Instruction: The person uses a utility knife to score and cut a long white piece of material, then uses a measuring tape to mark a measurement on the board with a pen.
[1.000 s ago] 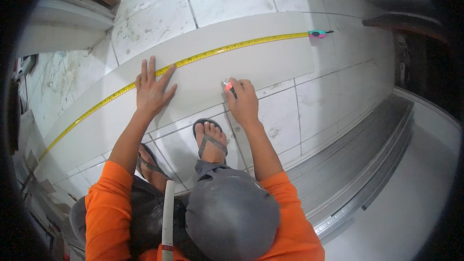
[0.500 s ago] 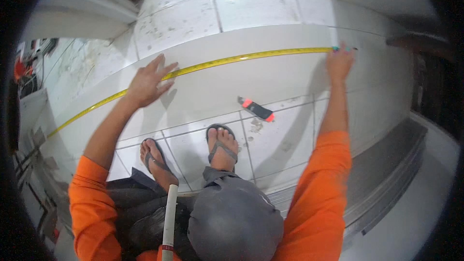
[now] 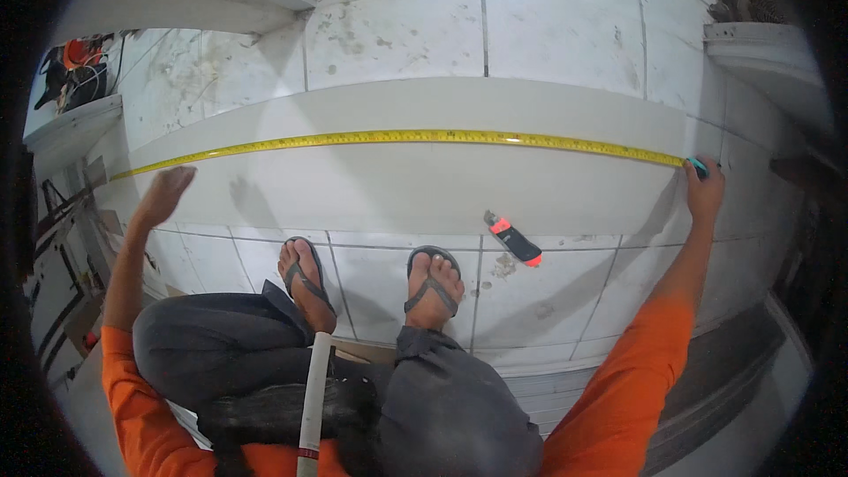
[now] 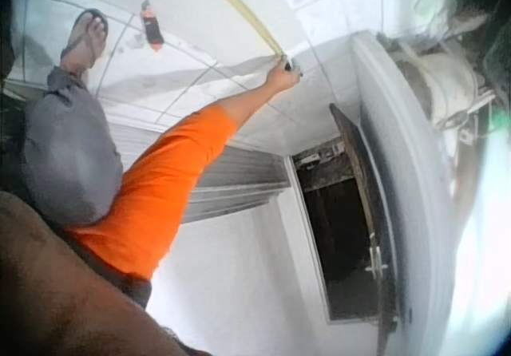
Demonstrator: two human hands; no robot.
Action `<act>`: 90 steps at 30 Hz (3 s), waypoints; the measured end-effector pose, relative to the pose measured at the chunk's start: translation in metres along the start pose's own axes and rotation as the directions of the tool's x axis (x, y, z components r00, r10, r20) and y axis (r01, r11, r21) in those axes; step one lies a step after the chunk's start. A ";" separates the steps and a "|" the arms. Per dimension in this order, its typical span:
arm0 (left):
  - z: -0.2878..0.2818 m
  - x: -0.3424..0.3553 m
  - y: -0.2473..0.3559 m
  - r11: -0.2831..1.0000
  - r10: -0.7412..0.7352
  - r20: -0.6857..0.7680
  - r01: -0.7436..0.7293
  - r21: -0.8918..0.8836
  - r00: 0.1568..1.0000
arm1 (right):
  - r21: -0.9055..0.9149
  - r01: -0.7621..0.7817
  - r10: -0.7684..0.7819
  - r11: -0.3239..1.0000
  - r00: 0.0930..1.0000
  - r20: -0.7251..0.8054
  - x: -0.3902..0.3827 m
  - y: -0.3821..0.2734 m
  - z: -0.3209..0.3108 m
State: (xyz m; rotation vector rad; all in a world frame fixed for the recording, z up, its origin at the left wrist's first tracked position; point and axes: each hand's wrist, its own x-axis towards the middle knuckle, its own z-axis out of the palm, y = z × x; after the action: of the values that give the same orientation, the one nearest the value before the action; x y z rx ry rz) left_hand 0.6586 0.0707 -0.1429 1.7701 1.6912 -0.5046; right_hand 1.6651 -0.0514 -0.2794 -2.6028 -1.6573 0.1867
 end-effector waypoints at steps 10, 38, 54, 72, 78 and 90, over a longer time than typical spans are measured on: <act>0.130 -0.005 0.016 0.039 0.054 0.356 0.355 -0.934 0.933 | 0.424 -0.049 0.017 0.904 0.997 0.079 -0.037 0.015 -0.088; 0.143 0.027 -0.171 -0.453 -0.623 -0.251 -0.604 -0.656 0.741 | 0.561 0.167 -0.172 0.811 0.984 -0.044 -0.208 -0.452 -0.004; 0.152 0.019 -0.030 -0.263 -0.348 -0.147 -0.247 -0.933 0.926 | 0.559 0.175 -0.170 0.811 0.984 -0.062 -0.203 -0.428 0.005; 0.184 -0.029 0.112 -0.037 0.245 0.347 0.366 -0.930 0.905 | 0.486 0.156 -0.348 0.860 0.875 0.336 -0.265 -0.485 -0.024; 0.168 -0.047 0.108 0.117 0.370 0.327 0.305 -0.945 0.870 | 0.462 0.112 -0.332 0.880 0.840 0.429 -0.266 -0.486 -0.045; 0.131 -0.008 0.043 0.203 0.002 0.185 0.181 -0.962 0.983 | -0.311 -0.187 0.328 0.932 0.801 0.501 -0.211 -0.201 -0.045</act>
State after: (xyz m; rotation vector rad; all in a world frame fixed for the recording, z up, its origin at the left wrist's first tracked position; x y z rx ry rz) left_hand 0.7194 -0.0223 -0.2253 0.5991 1.4075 0.4197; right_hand 1.4022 -0.1560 -0.1971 -3.1830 -1.5087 0.8718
